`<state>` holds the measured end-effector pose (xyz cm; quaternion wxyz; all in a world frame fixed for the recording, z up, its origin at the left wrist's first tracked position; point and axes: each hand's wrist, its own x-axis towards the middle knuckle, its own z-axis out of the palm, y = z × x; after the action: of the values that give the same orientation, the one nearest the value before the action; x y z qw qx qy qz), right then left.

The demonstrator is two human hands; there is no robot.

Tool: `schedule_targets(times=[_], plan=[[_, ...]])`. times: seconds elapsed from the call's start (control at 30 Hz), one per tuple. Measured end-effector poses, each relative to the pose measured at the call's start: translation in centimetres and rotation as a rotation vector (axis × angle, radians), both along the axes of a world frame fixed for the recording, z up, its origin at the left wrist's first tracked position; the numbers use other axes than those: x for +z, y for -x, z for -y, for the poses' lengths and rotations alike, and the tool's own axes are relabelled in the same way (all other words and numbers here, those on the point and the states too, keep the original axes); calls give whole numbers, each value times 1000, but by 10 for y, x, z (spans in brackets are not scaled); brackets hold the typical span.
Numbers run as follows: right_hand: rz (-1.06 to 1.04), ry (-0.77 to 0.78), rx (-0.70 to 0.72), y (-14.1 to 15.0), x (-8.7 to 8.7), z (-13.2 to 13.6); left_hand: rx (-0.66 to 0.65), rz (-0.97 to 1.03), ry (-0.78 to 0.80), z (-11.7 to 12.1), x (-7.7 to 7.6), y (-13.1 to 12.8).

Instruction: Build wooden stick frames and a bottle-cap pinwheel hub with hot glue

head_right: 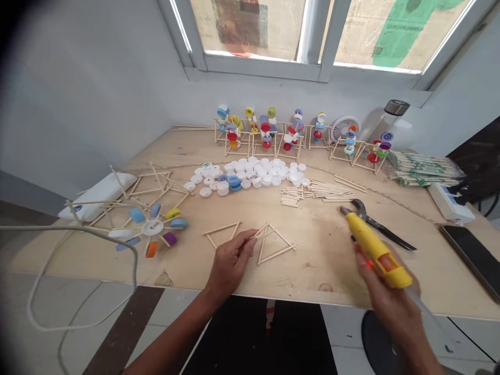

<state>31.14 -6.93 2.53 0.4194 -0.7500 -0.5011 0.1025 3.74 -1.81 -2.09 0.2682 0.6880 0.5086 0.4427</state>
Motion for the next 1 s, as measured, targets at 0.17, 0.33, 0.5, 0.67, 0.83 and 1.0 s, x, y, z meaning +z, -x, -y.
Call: schedule_targets(times=[0.17,0.33,0.5,0.67,0.83,1.0], plan=[[-141,67,391,57,-7,5,11,104,104,2,2,-2],[-148,117,495,89,-2,2,11,232,179,1,-1,-2],[-102,117,484,97,-8,3,1,288,237,0,-4,-1],[-80,143,491,97,-11,6,3,304,262,0,-2,-1],[-65,159,511,97,-9,9,16,278,267,1,0,-2],[-13,134,493,98,-11,8,25,267,255,1,-1,-2]])
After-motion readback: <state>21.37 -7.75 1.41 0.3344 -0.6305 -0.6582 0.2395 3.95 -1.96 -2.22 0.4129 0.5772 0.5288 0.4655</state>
